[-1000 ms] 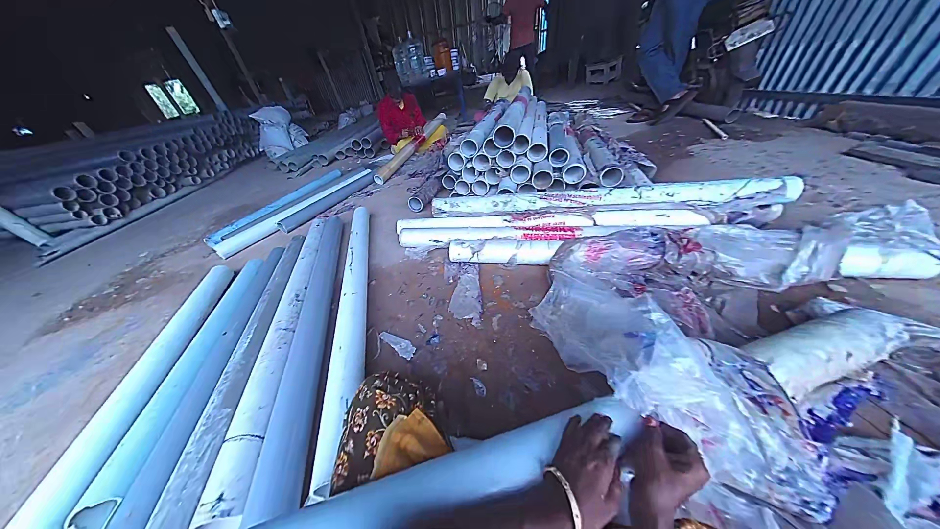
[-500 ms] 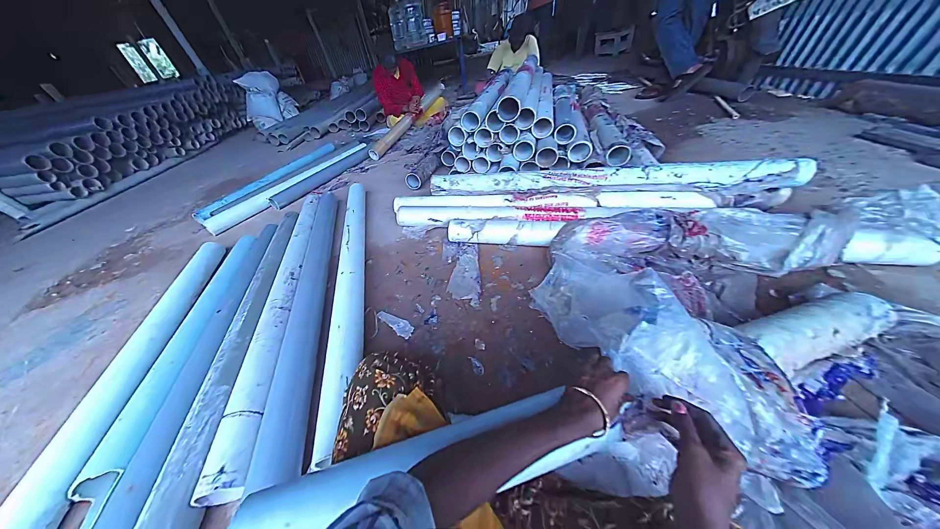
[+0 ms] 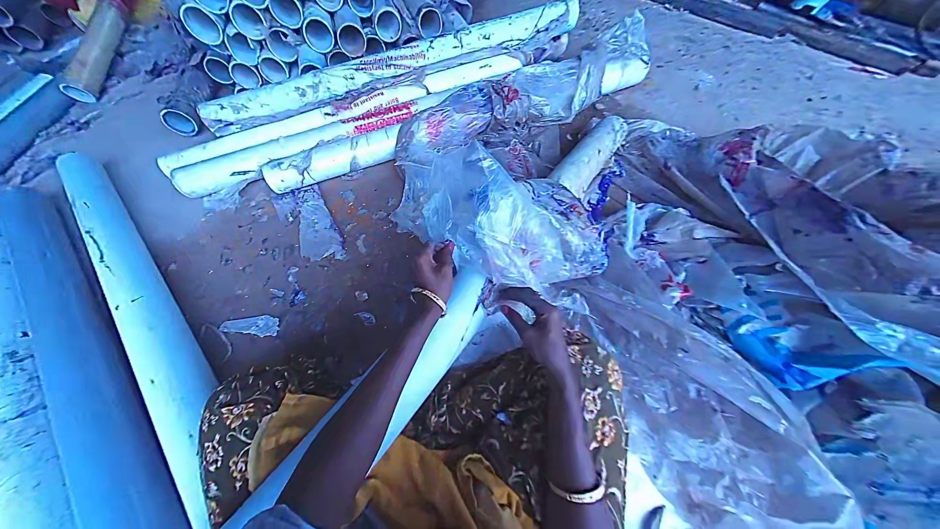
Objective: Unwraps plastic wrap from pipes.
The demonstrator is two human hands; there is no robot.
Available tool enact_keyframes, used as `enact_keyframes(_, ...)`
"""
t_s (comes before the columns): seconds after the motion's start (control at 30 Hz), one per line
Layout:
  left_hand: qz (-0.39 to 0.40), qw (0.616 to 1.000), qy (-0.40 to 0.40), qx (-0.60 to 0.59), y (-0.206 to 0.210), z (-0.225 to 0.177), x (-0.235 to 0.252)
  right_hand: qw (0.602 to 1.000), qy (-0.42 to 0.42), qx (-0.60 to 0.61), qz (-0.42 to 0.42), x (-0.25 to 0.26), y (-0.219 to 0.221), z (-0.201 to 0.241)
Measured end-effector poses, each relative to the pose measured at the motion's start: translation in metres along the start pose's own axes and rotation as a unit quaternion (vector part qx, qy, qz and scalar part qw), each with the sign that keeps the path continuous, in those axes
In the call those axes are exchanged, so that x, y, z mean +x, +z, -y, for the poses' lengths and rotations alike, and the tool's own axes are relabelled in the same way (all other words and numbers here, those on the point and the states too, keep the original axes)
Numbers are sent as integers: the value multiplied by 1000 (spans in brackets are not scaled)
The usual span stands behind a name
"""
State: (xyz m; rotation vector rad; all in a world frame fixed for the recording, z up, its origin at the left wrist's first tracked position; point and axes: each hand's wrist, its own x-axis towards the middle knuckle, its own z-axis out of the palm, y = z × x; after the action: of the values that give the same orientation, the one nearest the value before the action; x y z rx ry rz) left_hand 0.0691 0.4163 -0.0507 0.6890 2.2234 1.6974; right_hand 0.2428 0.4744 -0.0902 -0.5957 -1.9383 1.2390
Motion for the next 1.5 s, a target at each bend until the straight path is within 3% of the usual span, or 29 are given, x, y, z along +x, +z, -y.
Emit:
enact_keyframes(0.13, 3, 1000, 9, -18, -3, 2, 6, 994, 15, -106, 17, -3, 23, 12)
enact_keyframes(0.23, 27, 987, 95, 128, -10, -4, 8, 992, 44, -121, 15, 1, 29, 18)
enact_keyframes(0.33, 106, 959, 62, 254, -23, -34, 0, 992, 40, -120, 12, 0, 29, 21)
enact_keyframes(0.4, 191, 916, 11, 354, -29, -62, -14, 992, 40, -118, 9, 1, 28, 22)
enact_keyframes(0.5, 287, 817, -42, 499, -31, -92, -66, 991, 55, -124, 17, 1, 30, 21)
enact_keyframes(0.6, 244, 823, 14, 513, -31, -59, -121, 987, 78, -140, 29, 5, 34, 27)
enact_keyframes(0.7, 171, 802, 94, 564, -32, -12, -123, 985, 79, -152, 15, 5, 39, 31)
enact_keyframes(0.8, 210, 784, 52, 582, -41, -17, -105, 986, 59, -153, -31, 10, 40, 32)
enact_keyframes(0.87, 241, 797, 16, 553, -56, -26, -83, 985, 60, -153, -59, 18, 36, 35)
enact_keyframes(1.03, 331, 883, -53, 329, -101, -16, -26, 982, 39, -146, -114, 32, 40, 44)
enact_keyframes(1.27, 382, 899, -128, 173, -117, -9, 7, 979, 24, -131, -151, 33, 41, 42)
enact_keyframes(1.4, 370, 900, -145, 178, -121, -7, 19, 989, 90, -54, -102, 38, 39, 23)
enact_keyframes(1.5, 364, 902, -106, 207, -126, -1, 29, 985, 21, -35, -169, 25, 42, 18)
